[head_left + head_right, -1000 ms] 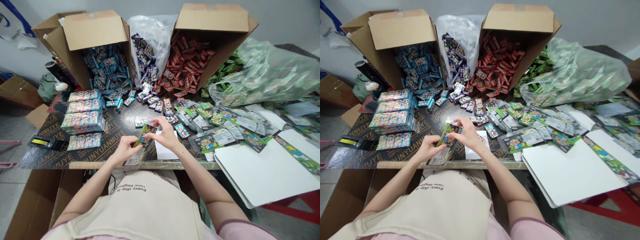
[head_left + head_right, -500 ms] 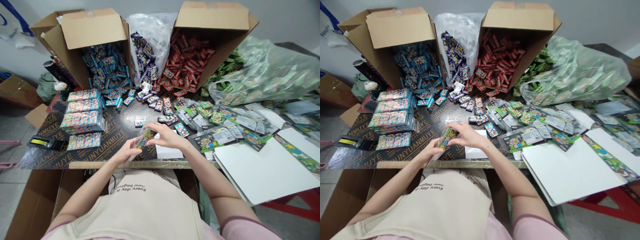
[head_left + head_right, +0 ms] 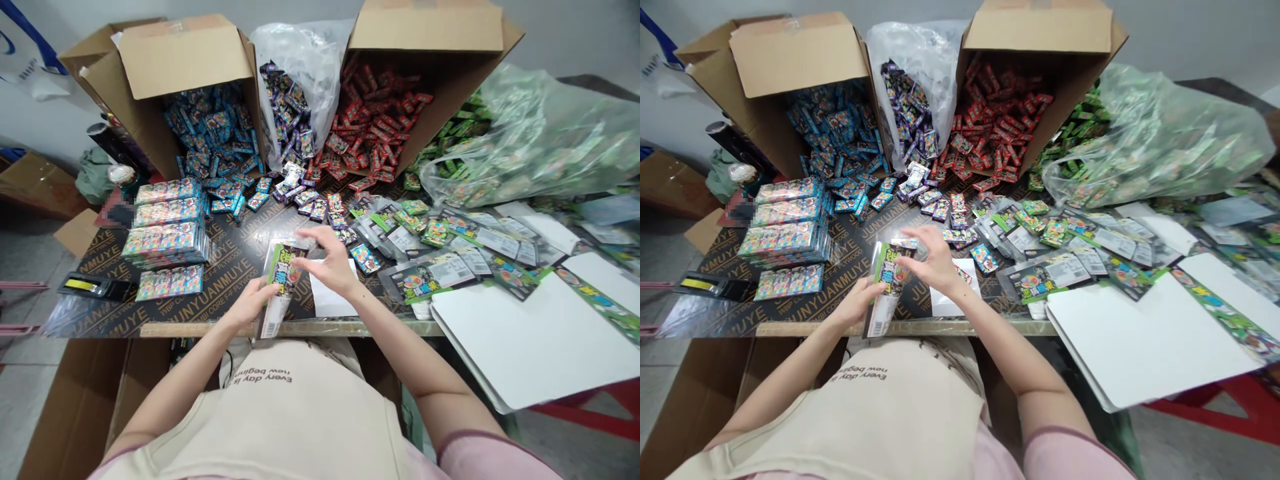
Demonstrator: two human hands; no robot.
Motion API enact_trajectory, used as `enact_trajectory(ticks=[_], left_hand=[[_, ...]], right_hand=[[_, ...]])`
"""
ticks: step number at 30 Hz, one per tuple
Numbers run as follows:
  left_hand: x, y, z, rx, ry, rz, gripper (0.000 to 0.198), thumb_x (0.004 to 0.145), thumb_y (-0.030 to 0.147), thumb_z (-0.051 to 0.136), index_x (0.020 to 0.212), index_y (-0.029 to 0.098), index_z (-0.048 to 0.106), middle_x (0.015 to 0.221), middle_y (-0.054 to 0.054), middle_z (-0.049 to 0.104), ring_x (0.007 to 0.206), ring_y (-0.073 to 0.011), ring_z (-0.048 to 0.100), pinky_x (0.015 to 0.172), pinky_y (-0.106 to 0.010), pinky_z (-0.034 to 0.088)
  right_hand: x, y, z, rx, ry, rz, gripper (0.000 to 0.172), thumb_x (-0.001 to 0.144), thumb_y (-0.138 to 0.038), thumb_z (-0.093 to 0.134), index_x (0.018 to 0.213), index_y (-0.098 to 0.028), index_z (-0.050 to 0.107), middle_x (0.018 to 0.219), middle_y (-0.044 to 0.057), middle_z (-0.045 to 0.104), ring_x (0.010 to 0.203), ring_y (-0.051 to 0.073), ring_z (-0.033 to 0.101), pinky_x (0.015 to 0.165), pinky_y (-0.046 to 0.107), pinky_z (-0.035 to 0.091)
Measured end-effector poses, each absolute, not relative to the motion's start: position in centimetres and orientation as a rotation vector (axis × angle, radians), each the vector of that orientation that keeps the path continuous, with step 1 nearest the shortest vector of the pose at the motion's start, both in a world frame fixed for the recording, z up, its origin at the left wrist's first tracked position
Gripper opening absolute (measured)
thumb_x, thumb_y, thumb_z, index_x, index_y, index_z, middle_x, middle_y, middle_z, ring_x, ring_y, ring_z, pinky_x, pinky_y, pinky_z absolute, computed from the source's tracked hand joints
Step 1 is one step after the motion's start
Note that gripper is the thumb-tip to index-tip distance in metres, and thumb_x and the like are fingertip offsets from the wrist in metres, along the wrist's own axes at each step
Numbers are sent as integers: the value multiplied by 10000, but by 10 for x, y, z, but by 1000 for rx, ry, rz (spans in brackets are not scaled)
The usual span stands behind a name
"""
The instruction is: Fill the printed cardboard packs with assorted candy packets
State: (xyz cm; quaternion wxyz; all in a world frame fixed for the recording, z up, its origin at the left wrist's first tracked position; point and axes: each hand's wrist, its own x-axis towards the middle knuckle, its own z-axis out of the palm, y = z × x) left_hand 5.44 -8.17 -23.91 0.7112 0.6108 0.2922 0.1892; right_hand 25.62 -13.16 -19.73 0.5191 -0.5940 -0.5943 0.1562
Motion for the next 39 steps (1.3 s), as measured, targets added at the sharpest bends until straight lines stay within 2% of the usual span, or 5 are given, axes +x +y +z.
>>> enact_trajectory(ticks=[7, 12, 28, 34, 39], left_hand=[[54, -71, -242, 1430, 642, 493, 380, 830, 506, 595, 784, 133, 649, 752, -29, 623, 682, -158, 524, 655, -262, 409], [60, -71, -244, 1486, 774, 616, 409, 724, 496, 722, 593, 139, 572, 567, 19, 523, 543, -110, 436, 544, -239, 348], [75, -83, -241, 1098, 646, 635, 421, 661, 371, 812, 947, 143, 604, 867, -28, 685, 737, -155, 618, 709, -270, 493], [73, -82, -243, 1140, 683, 634, 403, 646, 370, 819, 883, 135, 594, 808, -17, 677, 683, -141, 608, 668, -249, 487], [74, -84, -241, 1075, 639, 591, 473, 647, 370, 817, 1010, 148, 609, 881, -34, 697, 739, -166, 633, 708, -273, 505]], right_hand=[[243, -131, -225, -1168, -1118, 1180, 408, 709, -513, 725, 935, -178, 670, 890, 42, 714, 854, 195, 662, 806, 344, 528], [238, -132, -223, -1252, -997, 1077, 361, 646, -443, 783, 852, -164, 682, 818, 26, 710, 752, 173, 648, 729, 303, 517], [242, -130, -230, -1406, -853, 886, 410, 661, -506, 753, 831, -139, 685, 658, 3, 653, 538, 112, 532, 515, 232, 432], [241, -128, -227, -1406, -839, 939, 430, 632, -507, 767, 840, -143, 668, 629, -12, 633, 500, 95, 510, 489, 220, 423], [243, -129, -223, -1408, -860, 890, 385, 653, -508, 759, 690, -157, 605, 517, -42, 545, 458, 86, 482, 465, 213, 398]])
